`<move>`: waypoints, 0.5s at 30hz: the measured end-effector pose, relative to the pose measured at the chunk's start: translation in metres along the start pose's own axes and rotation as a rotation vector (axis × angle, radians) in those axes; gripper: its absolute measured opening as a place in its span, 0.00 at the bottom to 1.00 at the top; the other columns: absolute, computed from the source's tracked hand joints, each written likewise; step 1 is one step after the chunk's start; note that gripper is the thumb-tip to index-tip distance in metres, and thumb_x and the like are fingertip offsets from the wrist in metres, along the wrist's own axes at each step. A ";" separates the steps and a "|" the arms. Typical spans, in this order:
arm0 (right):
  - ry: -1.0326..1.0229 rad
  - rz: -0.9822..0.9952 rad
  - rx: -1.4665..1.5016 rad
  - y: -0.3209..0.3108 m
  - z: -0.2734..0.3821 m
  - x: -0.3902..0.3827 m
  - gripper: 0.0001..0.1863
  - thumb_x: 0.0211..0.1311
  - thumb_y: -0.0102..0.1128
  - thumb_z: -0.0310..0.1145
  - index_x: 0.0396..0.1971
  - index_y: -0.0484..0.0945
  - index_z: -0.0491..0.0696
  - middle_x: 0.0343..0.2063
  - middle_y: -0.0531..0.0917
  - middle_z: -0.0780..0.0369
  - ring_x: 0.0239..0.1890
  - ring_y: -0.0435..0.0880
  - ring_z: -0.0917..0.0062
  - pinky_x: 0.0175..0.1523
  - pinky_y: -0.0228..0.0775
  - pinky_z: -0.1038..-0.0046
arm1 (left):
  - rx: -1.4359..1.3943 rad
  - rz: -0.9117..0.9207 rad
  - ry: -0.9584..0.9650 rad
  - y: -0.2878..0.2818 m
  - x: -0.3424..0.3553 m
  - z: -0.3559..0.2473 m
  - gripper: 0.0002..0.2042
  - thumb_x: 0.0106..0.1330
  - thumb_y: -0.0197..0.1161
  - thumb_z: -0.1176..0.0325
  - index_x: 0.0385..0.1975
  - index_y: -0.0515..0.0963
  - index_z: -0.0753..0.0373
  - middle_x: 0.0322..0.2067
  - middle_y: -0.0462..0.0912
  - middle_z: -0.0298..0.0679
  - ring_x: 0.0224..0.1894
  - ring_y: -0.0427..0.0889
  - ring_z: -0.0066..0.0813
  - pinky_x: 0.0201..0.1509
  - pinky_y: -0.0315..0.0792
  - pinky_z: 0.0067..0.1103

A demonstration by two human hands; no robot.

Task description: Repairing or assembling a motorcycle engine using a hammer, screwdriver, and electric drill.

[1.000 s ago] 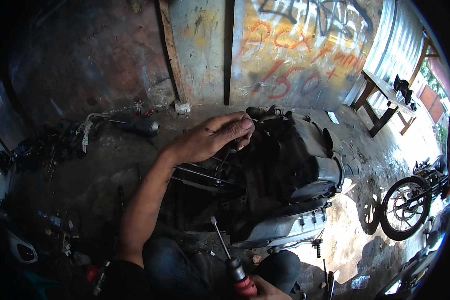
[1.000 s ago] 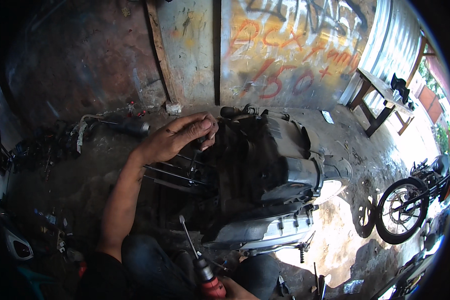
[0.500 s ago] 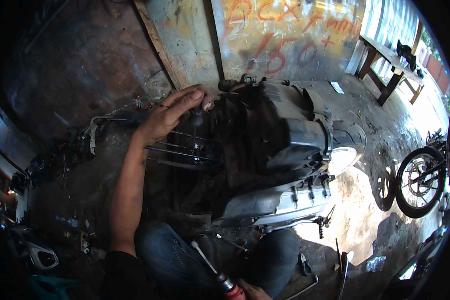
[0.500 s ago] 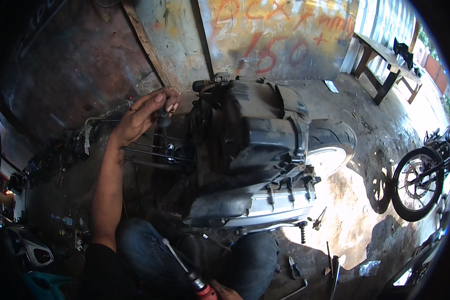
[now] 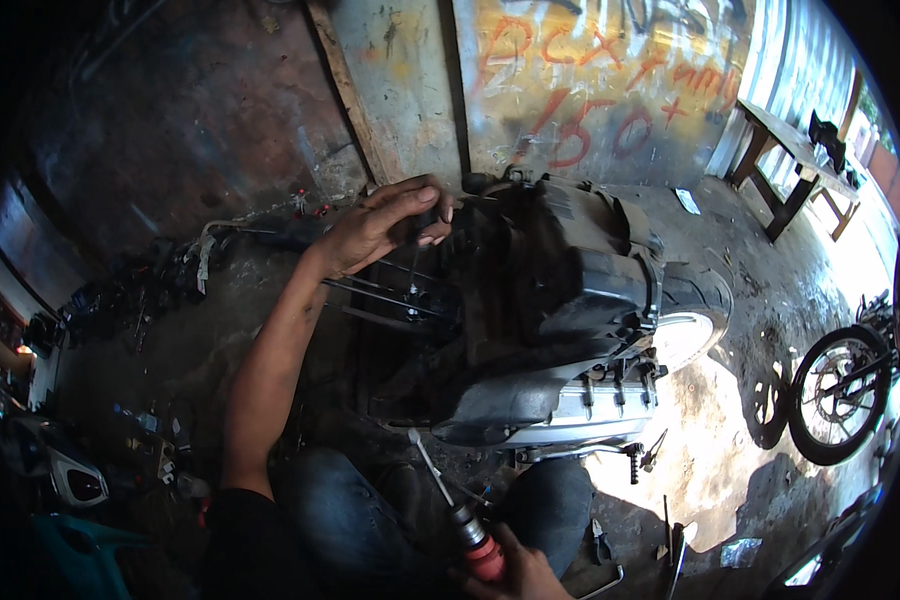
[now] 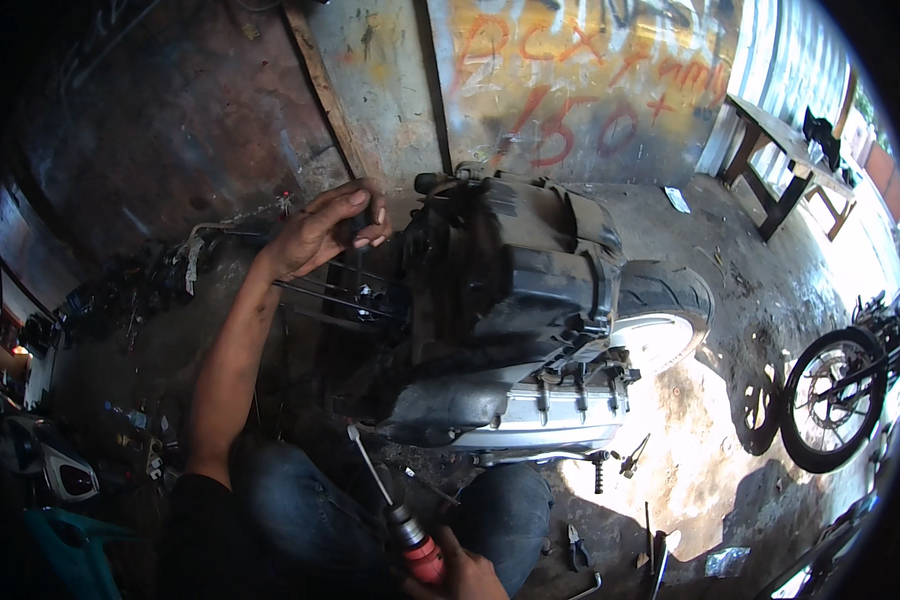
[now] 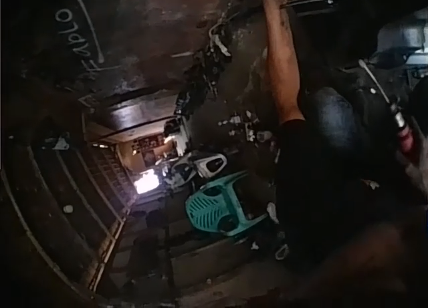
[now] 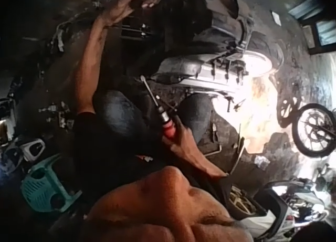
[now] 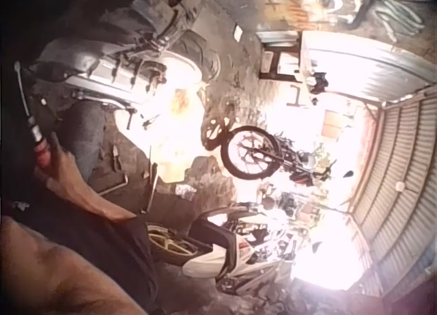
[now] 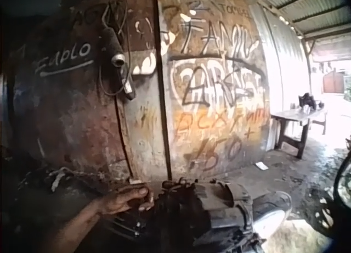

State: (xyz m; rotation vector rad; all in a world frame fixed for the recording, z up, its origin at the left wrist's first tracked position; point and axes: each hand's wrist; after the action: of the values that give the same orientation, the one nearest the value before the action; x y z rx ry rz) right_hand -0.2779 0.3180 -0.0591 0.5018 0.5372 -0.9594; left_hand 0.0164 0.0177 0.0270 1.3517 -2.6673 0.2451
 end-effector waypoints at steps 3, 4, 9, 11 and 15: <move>-0.136 -0.051 -0.284 -0.006 0.042 -0.010 0.44 0.56 0.73 0.40 0.68 0.60 0.37 0.47 0.83 0.43 0.53 0.83 0.53 0.57 0.74 0.62 | -0.035 0.047 0.054 -0.003 0.001 0.004 0.16 0.80 0.49 0.57 0.44 0.76 0.65 0.30 0.72 0.32 0.34 0.71 0.20 0.42 0.67 0.21; -0.133 -0.055 -0.303 -0.005 0.054 -0.011 0.44 0.56 0.73 0.40 0.68 0.60 0.37 0.47 0.83 0.43 0.53 0.83 0.53 0.57 0.74 0.62 | -0.044 0.053 0.075 -0.004 0.001 0.005 0.16 0.80 0.49 0.57 0.44 0.76 0.65 0.30 0.72 0.32 0.34 0.71 0.20 0.42 0.67 0.21; -0.236 -0.105 -0.349 0.009 0.089 0.004 0.38 0.62 0.69 0.44 0.65 0.65 0.40 0.43 0.85 0.46 0.48 0.85 0.61 0.52 0.74 0.63 | 0.066 0.040 0.142 -0.007 -0.002 0.002 0.16 0.79 0.51 0.57 0.45 0.77 0.64 0.36 0.77 0.33 0.40 0.77 0.22 0.49 0.72 0.22; -0.230 -0.108 -0.337 0.016 0.096 0.014 0.38 0.62 0.69 0.45 0.64 0.65 0.39 0.42 0.85 0.47 0.47 0.85 0.64 0.51 0.75 0.65 | 0.193 0.049 0.136 -0.010 -0.003 -0.003 0.15 0.79 0.51 0.58 0.45 0.78 0.64 0.37 0.79 0.33 0.42 0.78 0.22 0.51 0.73 0.22; -0.183 -0.144 -0.300 0.026 0.109 0.028 0.40 0.61 0.69 0.45 0.64 0.64 0.36 0.41 0.85 0.49 0.46 0.85 0.66 0.51 0.74 0.67 | 0.362 0.062 0.131 -0.013 -0.006 -0.007 0.16 0.79 0.50 0.58 0.49 0.78 0.64 0.39 0.80 0.34 0.41 0.77 0.18 0.50 0.73 0.20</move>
State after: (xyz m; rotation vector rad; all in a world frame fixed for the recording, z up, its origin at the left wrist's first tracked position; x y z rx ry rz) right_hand -0.2197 0.2458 0.0103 0.1054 0.5451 -1.0291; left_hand 0.0312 0.0163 0.0333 1.2867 -2.6432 0.8277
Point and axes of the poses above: each hand's wrist, its own x-axis towards the middle knuckle, its own y-axis out of the palm, z = x × y
